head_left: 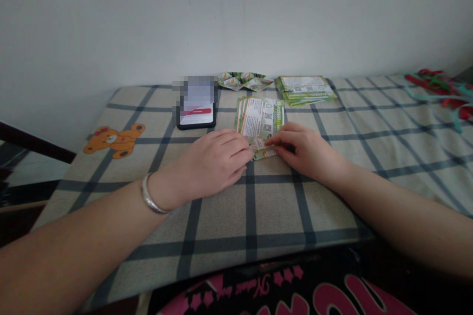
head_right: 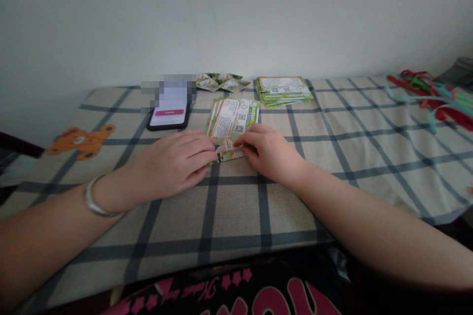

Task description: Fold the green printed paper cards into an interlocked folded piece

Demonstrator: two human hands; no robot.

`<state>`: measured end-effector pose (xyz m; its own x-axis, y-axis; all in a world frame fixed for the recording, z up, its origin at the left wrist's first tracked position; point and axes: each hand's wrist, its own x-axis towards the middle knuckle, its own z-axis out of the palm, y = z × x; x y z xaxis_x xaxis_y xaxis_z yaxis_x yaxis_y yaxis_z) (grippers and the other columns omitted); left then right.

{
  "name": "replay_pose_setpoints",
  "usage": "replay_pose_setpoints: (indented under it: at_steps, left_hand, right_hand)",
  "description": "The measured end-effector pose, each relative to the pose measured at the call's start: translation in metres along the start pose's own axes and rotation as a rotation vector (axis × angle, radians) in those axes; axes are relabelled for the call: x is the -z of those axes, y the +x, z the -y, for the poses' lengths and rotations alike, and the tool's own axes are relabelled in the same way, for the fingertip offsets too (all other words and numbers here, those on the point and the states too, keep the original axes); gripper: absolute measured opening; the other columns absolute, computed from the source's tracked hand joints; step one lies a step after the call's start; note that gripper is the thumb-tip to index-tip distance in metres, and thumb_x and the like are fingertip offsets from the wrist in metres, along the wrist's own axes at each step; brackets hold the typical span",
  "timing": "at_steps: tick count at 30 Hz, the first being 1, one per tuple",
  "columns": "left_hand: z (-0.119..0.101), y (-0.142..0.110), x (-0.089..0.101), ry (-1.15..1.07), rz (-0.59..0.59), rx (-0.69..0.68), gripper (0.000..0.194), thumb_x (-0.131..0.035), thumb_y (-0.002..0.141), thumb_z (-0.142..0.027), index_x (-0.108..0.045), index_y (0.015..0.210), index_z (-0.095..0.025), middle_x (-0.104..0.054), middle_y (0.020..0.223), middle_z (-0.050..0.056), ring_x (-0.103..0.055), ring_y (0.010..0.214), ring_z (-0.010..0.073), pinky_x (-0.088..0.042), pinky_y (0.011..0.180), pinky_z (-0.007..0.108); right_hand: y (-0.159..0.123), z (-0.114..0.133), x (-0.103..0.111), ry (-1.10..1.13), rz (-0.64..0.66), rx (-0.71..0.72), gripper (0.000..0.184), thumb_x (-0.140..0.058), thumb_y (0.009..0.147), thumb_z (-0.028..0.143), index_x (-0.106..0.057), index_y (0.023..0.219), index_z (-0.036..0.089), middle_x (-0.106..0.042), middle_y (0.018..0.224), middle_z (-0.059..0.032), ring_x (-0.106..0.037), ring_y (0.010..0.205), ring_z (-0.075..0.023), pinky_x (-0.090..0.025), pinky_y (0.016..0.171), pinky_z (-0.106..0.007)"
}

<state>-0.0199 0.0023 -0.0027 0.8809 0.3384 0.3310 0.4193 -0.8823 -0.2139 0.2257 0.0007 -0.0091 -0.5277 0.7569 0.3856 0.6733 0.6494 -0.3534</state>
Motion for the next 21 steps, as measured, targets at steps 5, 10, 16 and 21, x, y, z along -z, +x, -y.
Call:
replay_pose_setpoints:
  at_steps: [5, 10, 16, 21]
  left_hand:
    - [-0.0012, -0.0023, -0.0017, 0.01, -0.008, 0.124, 0.035, -0.06, 0.089, -0.029, -0.06, 0.12, -0.013, -0.064, 0.12, 0.014, -0.06, 0.11, 0.0291, -0.049, 0.099, 0.049]
    - [0.0014, -0.0044, -0.0062, -0.034, -0.017, 0.168, 0.049, -0.057, 0.092, -0.036, -0.051, 0.132, -0.009, -0.059, 0.132, 0.017, -0.053, 0.124, 0.0307, -0.047, 0.104, 0.049]
    - [0.0017, -0.0047, -0.0086, -0.073, -0.026, 0.168, 0.043, -0.06, 0.091, -0.035, -0.054, 0.126, -0.01, -0.061, 0.129, 0.016, -0.054, 0.123, 0.0293, -0.047, 0.104, 0.048]
    - [0.0016, -0.0037, -0.007, -0.1, -0.029, 0.168, 0.037, -0.063, 0.09, -0.035, -0.056, 0.118, -0.011, -0.062, 0.123, 0.014, -0.056, 0.118, 0.0285, -0.048, 0.102, 0.047]
  right_hand:
    - [-0.0005, 0.003, -0.0005, 0.081, -0.013, 0.063, 0.019, -0.057, 0.087, 0.01, -0.07, 0.099, 0.018, -0.066, 0.093, -0.0058, -0.06, 0.079, -0.0145, -0.047, 0.068, -0.027]
    - [0.0006, 0.0048, -0.0003, 0.126, 0.006, 0.076, 0.019, -0.059, 0.086, 0.009, -0.07, 0.099, 0.017, -0.065, 0.091, -0.0051, -0.06, 0.077, -0.013, -0.047, 0.066, -0.025]
    - [0.0009, 0.005, -0.0018, 0.153, 0.026, 0.063, 0.02, -0.063, 0.083, 0.011, -0.068, 0.101, 0.017, -0.063, 0.088, -0.003, -0.056, 0.071, -0.0107, -0.045, 0.063, -0.023]
    - [0.001, 0.0039, -0.0015, 0.108, 0.065, 0.04, 0.018, -0.067, 0.083, 0.018, -0.067, 0.101, 0.018, -0.062, 0.085, -0.0027, -0.055, 0.073, -0.013, -0.045, 0.066, -0.026]
